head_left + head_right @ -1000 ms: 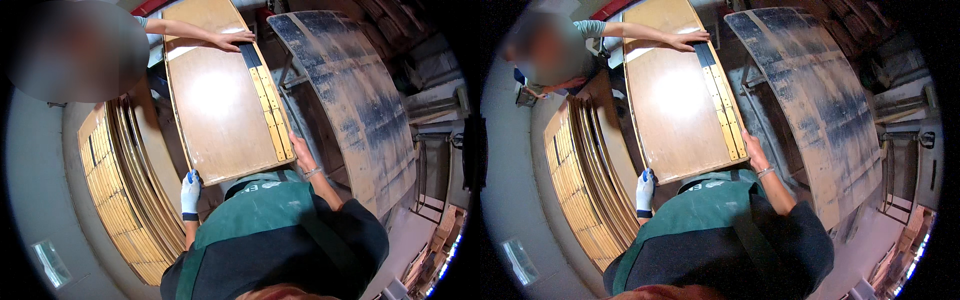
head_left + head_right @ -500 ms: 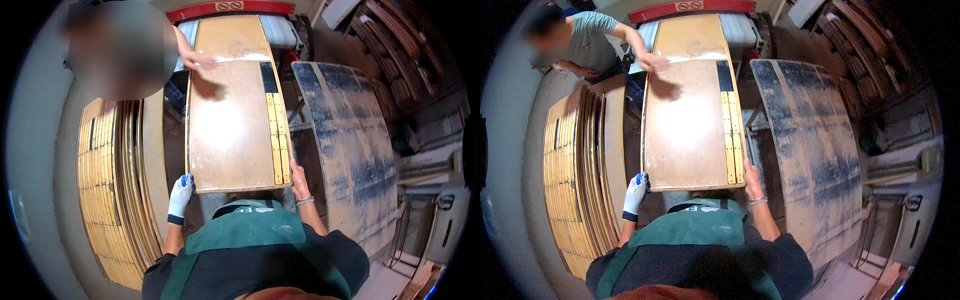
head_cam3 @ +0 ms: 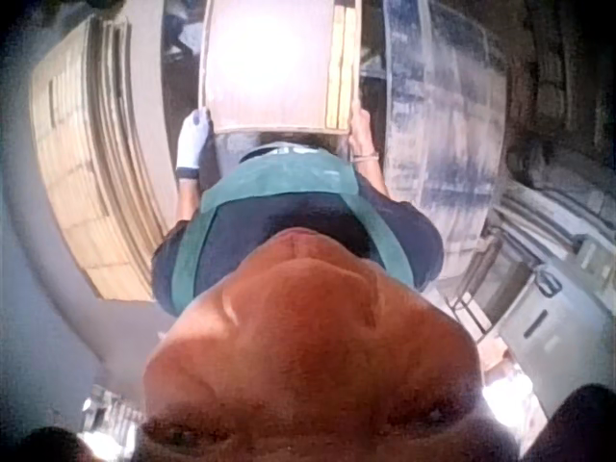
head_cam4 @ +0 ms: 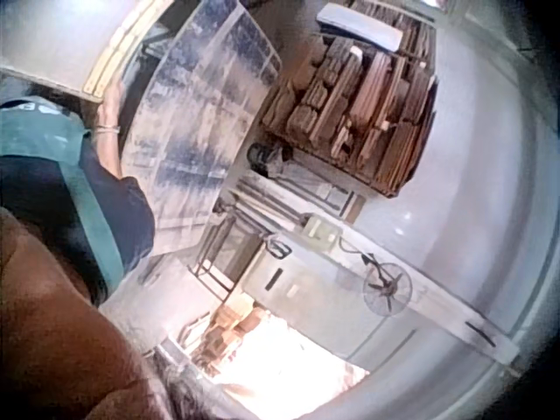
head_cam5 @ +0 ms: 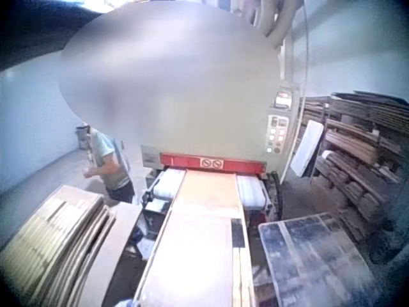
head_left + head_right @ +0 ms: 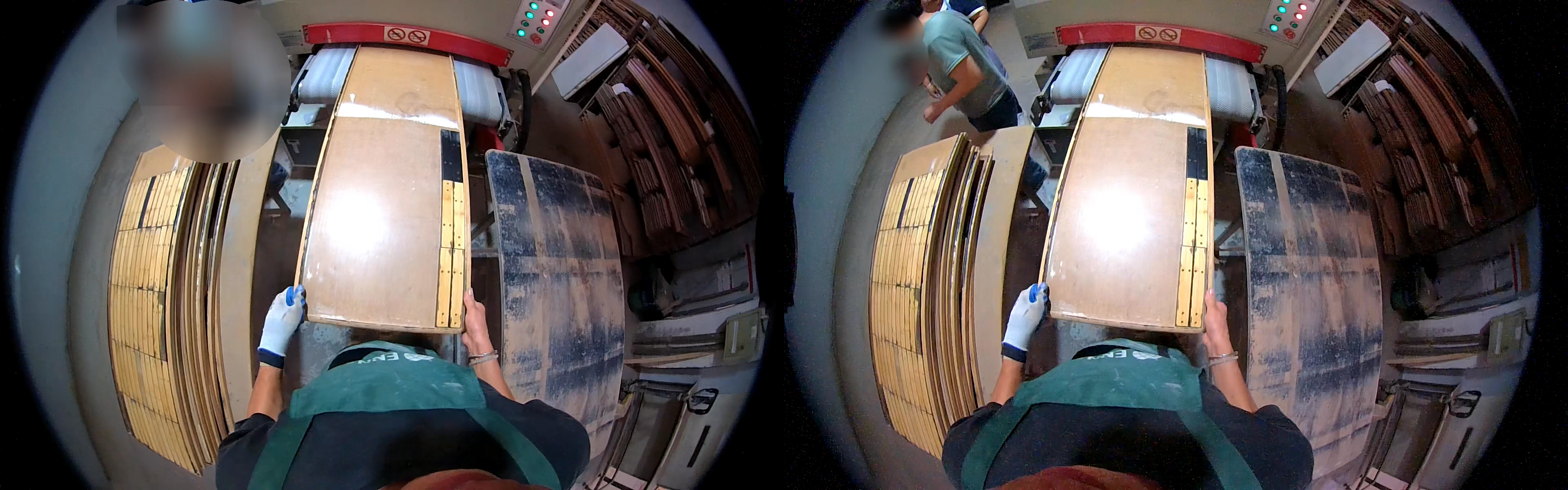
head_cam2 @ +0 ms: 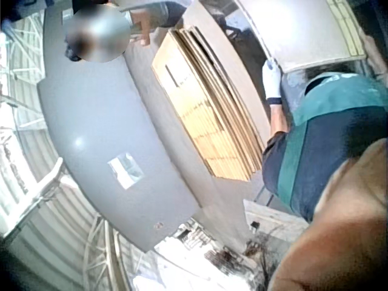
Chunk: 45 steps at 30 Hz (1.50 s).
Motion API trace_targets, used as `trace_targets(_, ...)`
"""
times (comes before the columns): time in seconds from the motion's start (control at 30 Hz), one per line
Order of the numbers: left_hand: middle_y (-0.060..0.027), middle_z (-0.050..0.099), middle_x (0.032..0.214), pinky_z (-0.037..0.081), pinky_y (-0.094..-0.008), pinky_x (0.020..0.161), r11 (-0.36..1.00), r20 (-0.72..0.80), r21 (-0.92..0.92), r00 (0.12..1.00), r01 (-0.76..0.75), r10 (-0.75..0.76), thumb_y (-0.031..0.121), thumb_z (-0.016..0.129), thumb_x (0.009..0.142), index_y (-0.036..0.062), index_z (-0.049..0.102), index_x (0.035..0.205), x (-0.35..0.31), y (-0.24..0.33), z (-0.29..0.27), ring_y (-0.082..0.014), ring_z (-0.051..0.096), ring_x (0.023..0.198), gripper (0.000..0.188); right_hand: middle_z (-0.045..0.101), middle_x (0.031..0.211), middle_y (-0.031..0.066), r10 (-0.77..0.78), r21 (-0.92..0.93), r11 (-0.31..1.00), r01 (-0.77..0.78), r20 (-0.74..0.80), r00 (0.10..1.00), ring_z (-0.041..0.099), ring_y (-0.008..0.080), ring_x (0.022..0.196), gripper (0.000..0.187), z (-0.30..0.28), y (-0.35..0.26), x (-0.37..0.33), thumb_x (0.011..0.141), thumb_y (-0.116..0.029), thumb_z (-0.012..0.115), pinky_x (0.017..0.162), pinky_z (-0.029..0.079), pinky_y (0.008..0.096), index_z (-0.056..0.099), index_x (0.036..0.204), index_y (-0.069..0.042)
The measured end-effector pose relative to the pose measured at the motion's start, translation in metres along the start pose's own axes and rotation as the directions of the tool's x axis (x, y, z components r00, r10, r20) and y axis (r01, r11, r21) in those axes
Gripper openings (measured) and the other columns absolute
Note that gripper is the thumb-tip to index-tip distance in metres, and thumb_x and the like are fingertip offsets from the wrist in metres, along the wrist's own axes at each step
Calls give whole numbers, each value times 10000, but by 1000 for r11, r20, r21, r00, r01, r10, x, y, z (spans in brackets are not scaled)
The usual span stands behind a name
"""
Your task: The person repeatedly picks up large wooden panels from a stack, carries them to a conveyor-fed machine, and places them onto the conveyor belt. The person handles the panels one at a time, ensuring they are positioned correctly before the machine processes them. The person wears gloves and an apron while performing this task in a workshop environment.
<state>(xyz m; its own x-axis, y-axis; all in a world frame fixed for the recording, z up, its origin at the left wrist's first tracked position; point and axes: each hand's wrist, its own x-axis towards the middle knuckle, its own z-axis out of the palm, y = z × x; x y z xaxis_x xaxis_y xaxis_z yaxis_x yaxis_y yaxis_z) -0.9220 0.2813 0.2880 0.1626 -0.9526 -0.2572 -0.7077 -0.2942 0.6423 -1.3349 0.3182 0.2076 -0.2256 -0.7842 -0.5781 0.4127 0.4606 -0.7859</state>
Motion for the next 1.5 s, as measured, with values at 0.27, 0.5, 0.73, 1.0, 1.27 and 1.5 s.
trace_targets(0.27, -255, 614, 814, 448, -500, 711, 999, 10, 30, 1000, -23, 23, 356, 416, 971, 7, 598, 853, 43, 13, 2, -438, 588, 812, 411, 676, 1014, 100, -2, 11, 1000, 3, -41, 999, 659, 160, 873, 509, 9, -17, 41, 989, -408, 472, 759, 526, 304, 625, 1113, 62)
trace_targets(0.5, -199, 610, 715, 469, -432, 614, 995, 49, 3, 994, -98, 97, 347, 429, 975, 3, 591, 824, 74, 28, -2, -342, 618, 662, 409, 684, 1020, 104, 32, 2, 999, -32, -4, 999, 669, 167, 865, 513, 11, -34, 76, 982, -416, 483, 756, 534, 310, 628, 1120, 57)
trace_targets(0.73, -143, 569, 634, 464, -394, 589, 988, 120, -111, 985, -109, 123, 359, 425, 982, 5, 573, 795, 103, 54, -6, -267, 594, 581, 427, 674, 1051, 101, -36, 91, 995, 31, 50, 998, 659, 159, 903, 483, 21, -57, 105, 989, -372, 489, 776, 531, 301, 616, 1145, 67)
trace_targets(1.0, -47, 522, 627, 435, -322, 532, 962, 204, -272, 976, -15, 73, 319, 428, 995, 23, 535, 777, 142, 61, -5, -149, 529, 549, 383, 678, 1033, 102, 6, 85, 996, -9, 28, 1000, 669, 167, 865, 493, 34, -76, 137, 985, -387, 491, 756, 538, 310, 621, 1128, 66)
trace_targets(1.27, -85, 548, 608, 443, -358, 554, 977, 136, -212, 990, -8, 38, 342, 438, 984, 27, 564, 771, 183, 70, 2, -204, 558, 548, 400, 675, 1064, 112, 8, 48, 999, -9, 16, 1000, 670, 185, 900, 507, 46, -85, 175, 986, -398, 480, 781, 540, 327, 606, 1159, 62)
trace_targets(1.5, -143, 565, 631, 448, -396, 575, 985, 50, -142, 993, -100, 108, 327, 437, 973, 6, 564, 789, 220, 83, 9, -276, 575, 572, 391, 683, 1024, 120, 10, 77, 997, -10, 6, 1000, 673, 179, 850, 521, 57, -91, 208, 979, -413, 491, 756, 541, 319, 614, 1128, 71)
